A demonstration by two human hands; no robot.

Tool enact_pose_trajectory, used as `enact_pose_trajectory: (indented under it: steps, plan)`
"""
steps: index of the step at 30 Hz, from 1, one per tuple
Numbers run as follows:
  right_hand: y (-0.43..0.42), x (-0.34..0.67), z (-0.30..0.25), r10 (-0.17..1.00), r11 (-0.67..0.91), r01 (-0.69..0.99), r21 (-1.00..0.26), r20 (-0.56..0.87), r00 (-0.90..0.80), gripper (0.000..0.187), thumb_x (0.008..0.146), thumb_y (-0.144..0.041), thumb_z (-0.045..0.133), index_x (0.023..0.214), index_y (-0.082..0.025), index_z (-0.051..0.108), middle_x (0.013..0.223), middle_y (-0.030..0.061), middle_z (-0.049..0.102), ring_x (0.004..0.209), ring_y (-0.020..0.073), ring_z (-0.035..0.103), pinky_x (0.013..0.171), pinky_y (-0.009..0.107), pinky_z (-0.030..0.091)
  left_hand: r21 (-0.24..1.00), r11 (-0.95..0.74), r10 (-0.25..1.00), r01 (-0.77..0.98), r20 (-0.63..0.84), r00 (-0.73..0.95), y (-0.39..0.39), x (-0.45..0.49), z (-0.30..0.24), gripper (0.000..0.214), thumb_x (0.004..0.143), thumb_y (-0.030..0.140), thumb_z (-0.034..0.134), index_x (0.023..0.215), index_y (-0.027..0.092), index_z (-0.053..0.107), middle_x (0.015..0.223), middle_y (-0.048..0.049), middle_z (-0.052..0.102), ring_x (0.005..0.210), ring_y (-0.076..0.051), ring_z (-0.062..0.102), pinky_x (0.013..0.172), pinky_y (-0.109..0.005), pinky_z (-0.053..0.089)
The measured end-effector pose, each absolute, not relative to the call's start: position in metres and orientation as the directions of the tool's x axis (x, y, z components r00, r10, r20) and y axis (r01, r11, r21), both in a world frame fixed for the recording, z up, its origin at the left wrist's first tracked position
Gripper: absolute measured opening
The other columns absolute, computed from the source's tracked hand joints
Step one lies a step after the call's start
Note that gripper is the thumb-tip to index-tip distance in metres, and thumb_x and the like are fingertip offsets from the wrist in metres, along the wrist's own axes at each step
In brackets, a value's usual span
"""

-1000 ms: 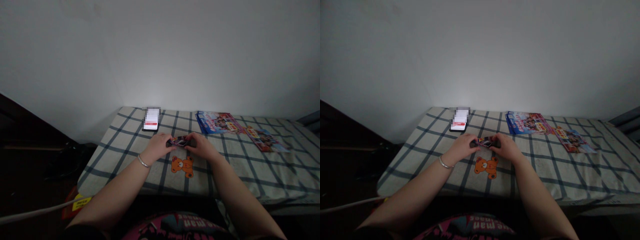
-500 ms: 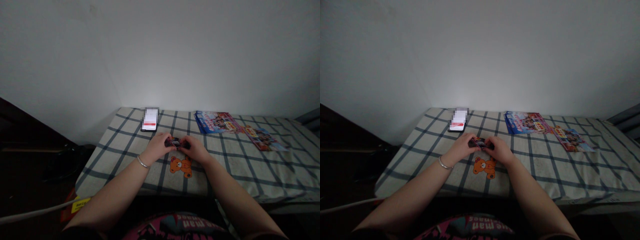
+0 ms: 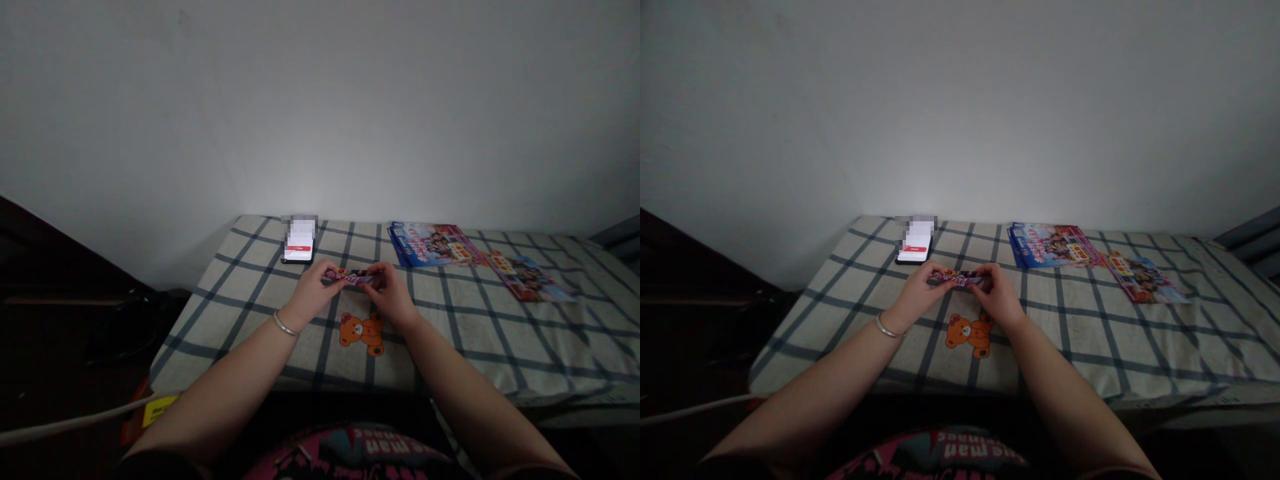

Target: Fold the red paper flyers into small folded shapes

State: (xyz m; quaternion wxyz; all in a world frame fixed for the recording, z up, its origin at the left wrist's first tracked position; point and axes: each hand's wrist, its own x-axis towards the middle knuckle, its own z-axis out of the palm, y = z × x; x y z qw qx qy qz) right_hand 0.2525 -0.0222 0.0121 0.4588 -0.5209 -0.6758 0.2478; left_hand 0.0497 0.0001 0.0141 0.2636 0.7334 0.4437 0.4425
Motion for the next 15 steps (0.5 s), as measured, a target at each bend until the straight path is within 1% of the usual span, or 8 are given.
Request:
enact_pose_trajectory:
  steps: [2,5,7,9,11,15]
  plan:
    - [-0.022,0.2526,0.0147,0.916,0.359,0.507,-0.784,0.399,-0.031,0.025,0.077,-0.03,0.068,0.096,-0.022,0.055,0.094,0.0028,0.059,0.057,0.01,0.051,0.056,0.027,0.046,0.796,-0.462,0.887,0.39,0.414,0.205,0.0008,0.0501,0.0127,0.02,0.078,0.022,0.072,0.092,0.02,0.058,0.088,0.0021,0.063,0.084,-0.014,0.061,0.078,-0.027,0.049]
    - [-0.0201,0.2557,0.0172,0.881,0.418,0.558,-0.717,0.47,-0.057,0.027,0.078,-0.03,0.07,0.101,-0.022,0.06,0.107,0.0079,0.06,0.075,0.0162,0.059,0.065,0.031,0.051,0.815,-0.459,0.888,0.354,0.415,0.198,0.0013,0.0505,0.0105,0.023,0.078,0.02,0.071,0.096,0.021,0.056,0.093,0.0011,0.063,0.088,-0.014,0.063,0.082,-0.028,0.05]
    - [-0.0186,0.258,0.0177,0.86,0.463,0.612,-0.641,0.493,-0.133,0.023,0.079,-0.03,0.071,0.1,-0.023,0.065,0.101,0.0074,0.065,0.087,0.0212,0.06,0.075,0.035,0.05,0.824,-0.455,0.89,0.338,0.403,0.215,0.0009,0.051,0.0103,0.027,0.079,0.019,0.071,0.101,0.021,0.056,0.096,0.0006,0.063,0.089,-0.014,0.064,0.083,-0.028,0.05]
    - [-0.0177,0.2593,0.0172,0.843,0.509,0.638,-0.578,0.483,-0.236,0.015,0.08,-0.028,0.071,0.094,-0.023,0.069,0.09,0.0053,0.069,0.088,0.022,0.061,0.081,0.037,0.048,0.825,-0.448,0.89,0.344,0.377,0.257,-0.0001,0.0518,0.0116,0.025,0.079,0.02,0.071,0.1,0.021,0.057,0.095,0.0009,0.064,0.089,-0.014,0.065,0.081,-0.028,0.051]
    - [-0.0174,0.2593,0.0159,0.84,0.53,0.633,-0.565,0.456,-0.295,0.009,0.082,-0.027,0.07,0.09,-0.023,0.071,0.084,0.0038,0.071,0.083,0.0205,0.061,0.08,0.036,0.047,0.818,-0.447,0.887,0.363,0.353,0.297,-0.0014,0.0528,0.014,0.019,0.08,0.021,0.071,0.094,0.02,0.059,0.09,0.0018,0.065,0.085,-0.014,0.064,0.078,-0.027,0.051]
    - [-0.017,0.2574,0.0132,0.863,0.498,0.639,-0.586,0.408,-0.298,0.006,0.084,-0.026,0.069,0.087,-0.023,0.072,0.083,0.0032,0.072,0.081,0.0196,0.061,0.076,0.034,0.047,0.783,-0.47,0.877,0.407,0.363,0.315,-0.0035,0.0541,0.0185,0.012,0.081,0.02,0.07,0.088,0.02,0.06,0.085,0.0023,0.065,0.081,-0.014,0.063,0.076,-0.027,0.05]
